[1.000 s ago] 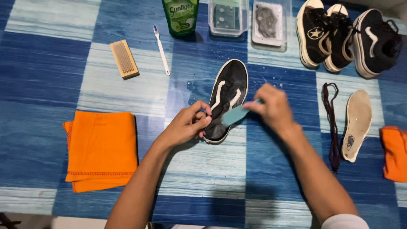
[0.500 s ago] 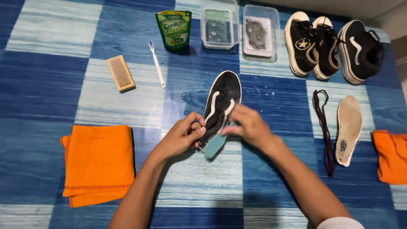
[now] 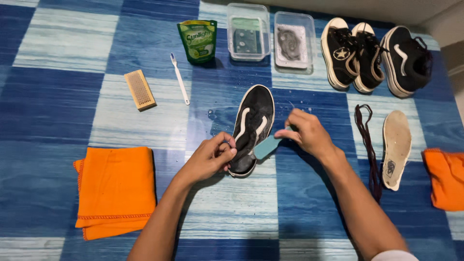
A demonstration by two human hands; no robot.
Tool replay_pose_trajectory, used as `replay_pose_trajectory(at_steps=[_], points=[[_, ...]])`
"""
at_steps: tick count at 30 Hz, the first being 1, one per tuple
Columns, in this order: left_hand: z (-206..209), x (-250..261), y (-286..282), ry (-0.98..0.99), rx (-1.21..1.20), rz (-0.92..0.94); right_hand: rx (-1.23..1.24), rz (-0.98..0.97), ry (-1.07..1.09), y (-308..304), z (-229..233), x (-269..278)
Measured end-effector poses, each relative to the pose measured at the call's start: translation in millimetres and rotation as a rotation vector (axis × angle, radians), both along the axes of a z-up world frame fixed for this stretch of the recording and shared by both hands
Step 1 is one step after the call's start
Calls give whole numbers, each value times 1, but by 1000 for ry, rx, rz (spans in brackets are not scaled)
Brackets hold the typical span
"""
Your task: The person scrubs a black sneaker with a blue brush, repeatedly dipping it into a container of soapy water. They focus on the upper fabric and the white side stripe, then briefly scrub the sole before the clip ends.
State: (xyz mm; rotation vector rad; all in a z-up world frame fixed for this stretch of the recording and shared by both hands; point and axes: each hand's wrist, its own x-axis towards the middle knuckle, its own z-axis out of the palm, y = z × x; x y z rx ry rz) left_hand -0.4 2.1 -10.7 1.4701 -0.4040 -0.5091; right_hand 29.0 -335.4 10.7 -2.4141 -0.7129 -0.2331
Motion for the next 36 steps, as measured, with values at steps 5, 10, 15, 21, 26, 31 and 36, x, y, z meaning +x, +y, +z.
replay_pose_trajectory(at_steps=[5, 10, 15, 21, 26, 31, 36], points=[[10, -3, -2, -76, 4, -2, -16, 93, -16, 57, 10, -39], [8, -3, -1, -96, -1, 1, 2, 101, -75, 28, 4, -18], [11, -3, -1, -88, -2, -2, -31, -34, -95, 33, -18, -21], [8, -1, 0, -77, 47, -15, -67, -138, -35, 17, -5, -10], [8, -1, -1, -62, 50, -2, -68, -124, -38, 27, -15, -19], [11, -3, 0, -124, 103, -14, -128, -266, -27, 10, -18, -7], [19, -5, -3, -228, 224, 25, -328, -232, 154, 58, -6, -53]])
